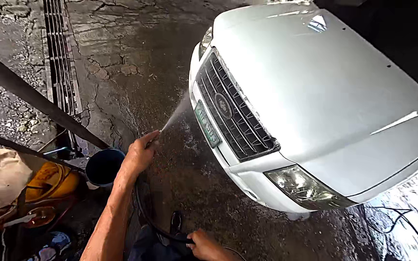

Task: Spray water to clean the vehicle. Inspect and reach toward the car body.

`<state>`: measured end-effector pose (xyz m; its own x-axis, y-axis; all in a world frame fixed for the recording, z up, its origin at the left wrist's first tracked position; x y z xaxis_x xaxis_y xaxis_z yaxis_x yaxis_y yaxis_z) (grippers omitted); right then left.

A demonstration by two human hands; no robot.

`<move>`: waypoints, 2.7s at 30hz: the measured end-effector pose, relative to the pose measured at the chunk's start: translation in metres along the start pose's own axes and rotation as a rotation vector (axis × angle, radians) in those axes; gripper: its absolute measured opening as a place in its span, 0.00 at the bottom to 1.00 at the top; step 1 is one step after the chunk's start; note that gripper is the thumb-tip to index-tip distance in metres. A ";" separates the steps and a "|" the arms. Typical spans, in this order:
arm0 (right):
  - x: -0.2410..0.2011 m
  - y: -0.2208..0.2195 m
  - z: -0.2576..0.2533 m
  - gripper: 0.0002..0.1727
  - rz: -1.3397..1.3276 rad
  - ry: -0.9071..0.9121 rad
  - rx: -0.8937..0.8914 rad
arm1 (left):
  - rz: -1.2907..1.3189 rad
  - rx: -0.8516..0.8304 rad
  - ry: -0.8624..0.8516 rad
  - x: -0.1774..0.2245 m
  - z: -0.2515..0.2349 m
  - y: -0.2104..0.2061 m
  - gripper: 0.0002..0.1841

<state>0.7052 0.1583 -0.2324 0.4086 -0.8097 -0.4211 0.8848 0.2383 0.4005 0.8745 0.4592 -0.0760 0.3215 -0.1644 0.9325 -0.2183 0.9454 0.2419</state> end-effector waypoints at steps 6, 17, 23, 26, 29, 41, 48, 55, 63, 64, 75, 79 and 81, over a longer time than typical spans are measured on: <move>-0.059 0.035 -0.050 0.17 -0.038 -0.009 0.003 | -0.061 -0.144 0.008 0.000 -0.069 0.044 0.21; -0.123 0.115 -0.125 0.16 -0.117 -0.213 0.021 | -0.176 -0.293 -0.032 -0.014 -0.185 0.108 0.22; -0.137 0.121 -0.146 0.18 -0.175 -0.309 0.073 | -0.115 -0.221 0.043 -0.031 -0.211 0.131 0.22; -0.134 0.121 -0.154 0.17 -0.169 -0.314 0.062 | -0.140 -0.312 0.095 -0.055 -0.224 0.125 0.23; -0.134 0.119 -0.160 0.16 -0.174 -0.330 0.078 | -0.084 -0.304 0.084 -0.073 -0.233 0.130 0.22; -0.134 0.122 -0.185 0.17 -0.195 -0.400 0.052 | -0.059 -0.384 0.032 -0.097 -0.278 0.118 0.23; -0.132 0.113 -0.207 0.17 -0.169 -0.399 0.062 | 0.033 -0.322 0.152 -0.177 -0.304 0.126 0.22; -0.125 0.088 -0.239 0.21 -0.202 -0.469 0.003 | 0.212 -0.286 0.282 -0.276 -0.330 0.104 0.22; -0.110 0.055 -0.255 0.20 -0.303 -0.481 -0.021 | 0.263 -0.442 0.344 -0.335 -0.328 0.048 0.21; -0.107 0.046 -0.253 0.19 -0.307 -0.476 -0.046 | 0.258 -0.473 0.346 -0.343 -0.320 0.037 0.21; -0.111 -0.039 -0.194 0.18 -0.321 -0.520 -0.330 | 0.219 -0.848 0.435 -0.325 -0.194 -0.072 0.21; -0.081 -0.046 -0.190 0.16 -0.298 -0.501 -0.293 | 0.228 -0.837 0.364 -0.312 -0.192 -0.081 0.21; -0.081 -0.052 -0.184 0.17 -0.282 -0.516 -0.336 | 0.257 -0.914 0.387 -0.307 -0.180 -0.093 0.22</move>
<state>0.6670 0.3098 -0.3688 0.0669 -0.9978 0.0033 0.9975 0.0670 0.0223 0.9620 0.4721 -0.4334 0.6748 0.0221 0.7377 0.4113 0.8187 -0.4007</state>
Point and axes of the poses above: each hand's wrist, its own z-axis away from the middle knuckle, its own y-axis out of the back of the hand, x = y × z, the point moved 7 cm from there along -z, towards the middle knuckle, and after that the axes turned 14 degrees about z, right-handed, at the moved point
